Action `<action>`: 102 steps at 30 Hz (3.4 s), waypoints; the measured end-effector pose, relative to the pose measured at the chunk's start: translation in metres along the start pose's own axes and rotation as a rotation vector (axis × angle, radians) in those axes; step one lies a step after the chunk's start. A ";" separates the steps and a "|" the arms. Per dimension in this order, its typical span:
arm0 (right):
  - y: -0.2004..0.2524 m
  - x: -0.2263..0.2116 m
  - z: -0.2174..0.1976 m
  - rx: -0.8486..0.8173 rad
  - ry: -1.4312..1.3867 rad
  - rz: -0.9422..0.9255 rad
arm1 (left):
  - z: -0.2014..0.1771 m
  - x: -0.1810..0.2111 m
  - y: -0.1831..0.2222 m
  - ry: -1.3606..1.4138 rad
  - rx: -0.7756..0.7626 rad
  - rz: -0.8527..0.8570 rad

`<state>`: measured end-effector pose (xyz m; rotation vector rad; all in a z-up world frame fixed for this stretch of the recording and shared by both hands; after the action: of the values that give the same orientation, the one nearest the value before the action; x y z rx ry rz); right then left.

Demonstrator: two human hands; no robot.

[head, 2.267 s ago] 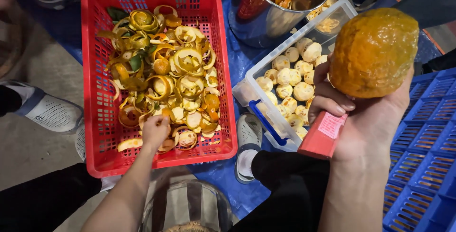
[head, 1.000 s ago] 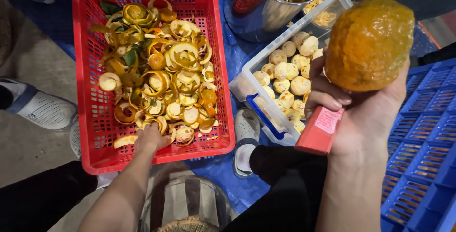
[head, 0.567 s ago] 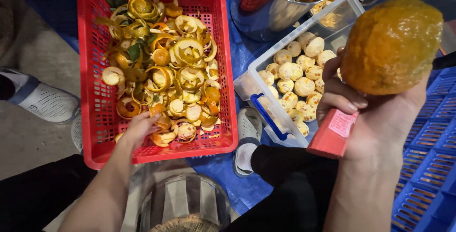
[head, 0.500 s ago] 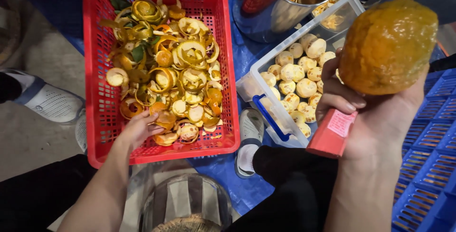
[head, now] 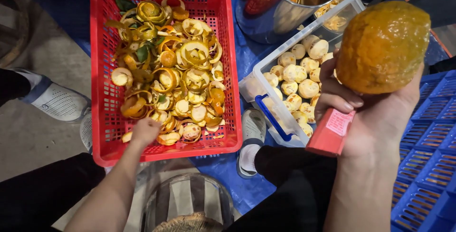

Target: Manually peeling the skin off oranges using a knife and sorting them into containers.

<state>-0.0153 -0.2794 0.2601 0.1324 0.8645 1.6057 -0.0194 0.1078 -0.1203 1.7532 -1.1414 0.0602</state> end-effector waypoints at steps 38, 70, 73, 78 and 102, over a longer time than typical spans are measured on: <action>0.003 -0.004 0.002 0.019 0.050 -0.044 | -0.005 0.153 0.060 1.450 -0.124 0.097; 0.014 -0.027 -0.021 0.038 -0.072 -0.147 | -0.043 0.380 0.178 0.863 -0.314 0.478; 0.013 -0.025 -0.024 -0.001 -0.067 -0.131 | -0.054 0.320 0.191 0.718 -0.275 0.295; 0.013 -0.013 -0.018 0.069 -0.004 -0.133 | -0.098 0.241 0.218 0.595 -0.168 0.128; -0.016 0.171 0.041 -0.004 0.642 -0.035 | -0.132 0.240 0.258 0.925 -0.025 0.819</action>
<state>-0.0227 -0.1088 0.2148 -0.4231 1.3398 1.6358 -0.0124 0.0348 0.2490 0.9067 -1.0297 1.2030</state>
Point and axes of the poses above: each hand's wrist, its own y-axis away from the middle knuckle, its own z-axis out of the palm, x = y × z, the point moved 7 cm from there along -y, towards the middle knuckle, and after that the axes turned 9 degrees about z, right-handed, at the moved point
